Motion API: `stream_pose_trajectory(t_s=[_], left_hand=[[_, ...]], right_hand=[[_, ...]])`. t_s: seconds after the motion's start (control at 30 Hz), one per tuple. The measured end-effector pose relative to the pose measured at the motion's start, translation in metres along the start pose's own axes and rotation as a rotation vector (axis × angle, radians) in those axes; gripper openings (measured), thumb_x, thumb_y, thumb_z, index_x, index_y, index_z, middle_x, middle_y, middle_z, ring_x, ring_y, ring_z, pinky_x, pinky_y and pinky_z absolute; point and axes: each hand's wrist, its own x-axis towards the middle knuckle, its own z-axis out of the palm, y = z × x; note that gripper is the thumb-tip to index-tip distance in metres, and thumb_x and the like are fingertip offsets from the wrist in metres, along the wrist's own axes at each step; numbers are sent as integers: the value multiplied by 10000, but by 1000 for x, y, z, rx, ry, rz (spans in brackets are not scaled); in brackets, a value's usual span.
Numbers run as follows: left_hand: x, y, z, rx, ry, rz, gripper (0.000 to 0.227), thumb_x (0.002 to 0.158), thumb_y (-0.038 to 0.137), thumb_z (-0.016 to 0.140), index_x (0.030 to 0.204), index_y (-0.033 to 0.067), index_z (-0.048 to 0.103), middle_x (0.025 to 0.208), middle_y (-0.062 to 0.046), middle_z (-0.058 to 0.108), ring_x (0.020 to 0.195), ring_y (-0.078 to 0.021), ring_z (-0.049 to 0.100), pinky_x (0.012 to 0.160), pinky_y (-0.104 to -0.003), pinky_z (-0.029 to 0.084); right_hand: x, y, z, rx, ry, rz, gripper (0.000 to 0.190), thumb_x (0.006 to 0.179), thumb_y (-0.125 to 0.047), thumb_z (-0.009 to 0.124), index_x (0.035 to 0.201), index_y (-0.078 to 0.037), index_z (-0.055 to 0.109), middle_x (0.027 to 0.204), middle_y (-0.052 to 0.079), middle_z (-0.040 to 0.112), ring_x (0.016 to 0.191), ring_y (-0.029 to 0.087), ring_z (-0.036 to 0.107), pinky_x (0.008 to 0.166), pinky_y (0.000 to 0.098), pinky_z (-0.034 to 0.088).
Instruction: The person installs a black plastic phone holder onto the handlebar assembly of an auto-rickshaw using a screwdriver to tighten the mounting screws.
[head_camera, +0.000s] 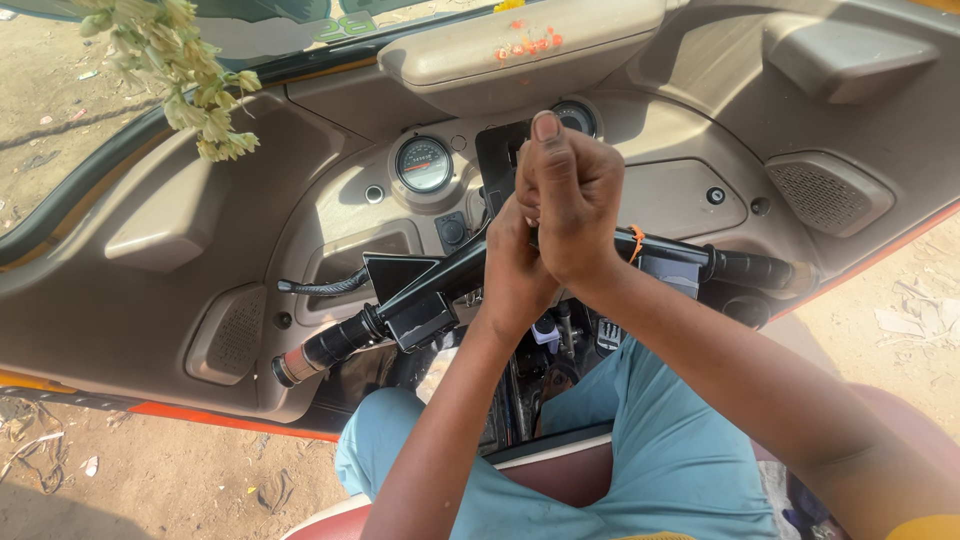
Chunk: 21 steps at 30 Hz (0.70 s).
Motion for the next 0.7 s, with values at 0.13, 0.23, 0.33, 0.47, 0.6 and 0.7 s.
stream_pose_trajectory(t_s=[0.13, 0.23, 0.33, 0.47, 0.6, 0.7], left_hand=[[-7, -31, -7, -357, -27, -125, 165, 1023, 147, 640, 939, 5, 630, 808, -54, 641, 734, -171, 635, 666, -345, 508], [4, -40, -25, -369, -277, -172, 139, 983, 142, 668, 993, 4, 670, 897, -52, 676, 847, -167, 659, 756, -340, 541], [15, -40, -45, -368, -534, -235, 172, 942, 137, 696, 1046, 2, 711, 985, -52, 711, 959, -163, 683, 847, -337, 573], [18, -41, -50, -215, -516, -118, 230, 928, 90, 706, 1141, 7, 680, 1073, -77, 701, 1028, -185, 670, 893, -345, 555], [-14, -23, -19, 34, 33, 106, 242, 982, 97, 655, 1213, 27, 631, 1106, -82, 708, 1040, -228, 718, 887, -345, 575], [-23, -19, 4, 114, 191, 156, 216, 1041, 170, 628, 1220, 49, 630, 1080, -58, 708, 995, -219, 743, 833, -332, 585]], right_hand=[[20, -26, -4, -135, -616, -13, 574, 1177, -423, 528, 733, -59, 543, 631, -12, 490, 597, 72, 453, 529, 255, 355], [58, -42, -13, -5, -1094, 353, 523, 1063, -403, 550, 663, -67, 582, 554, -29, 535, 485, 62, 515, 411, 249, 386], [61, -32, -12, 183, -1077, 547, 587, 1030, -395, 613, 554, -82, 471, 459, -35, 406, 380, 69, 359, 377, 254, 257], [38, -11, -7, 149, -733, 290, 603, 1100, -375, 569, 579, -111, 416, 506, -35, 380, 467, 55, 337, 459, 249, 265], [6, -3, 8, -59, -330, 2, 576, 1140, -352, 500, 633, -92, 422, 552, -19, 425, 502, 63, 387, 495, 258, 314], [-12, -7, 16, -165, -93, -146, 578, 1136, -341, 465, 620, -83, 444, 562, -14, 462, 502, 63, 421, 504, 263, 326]])
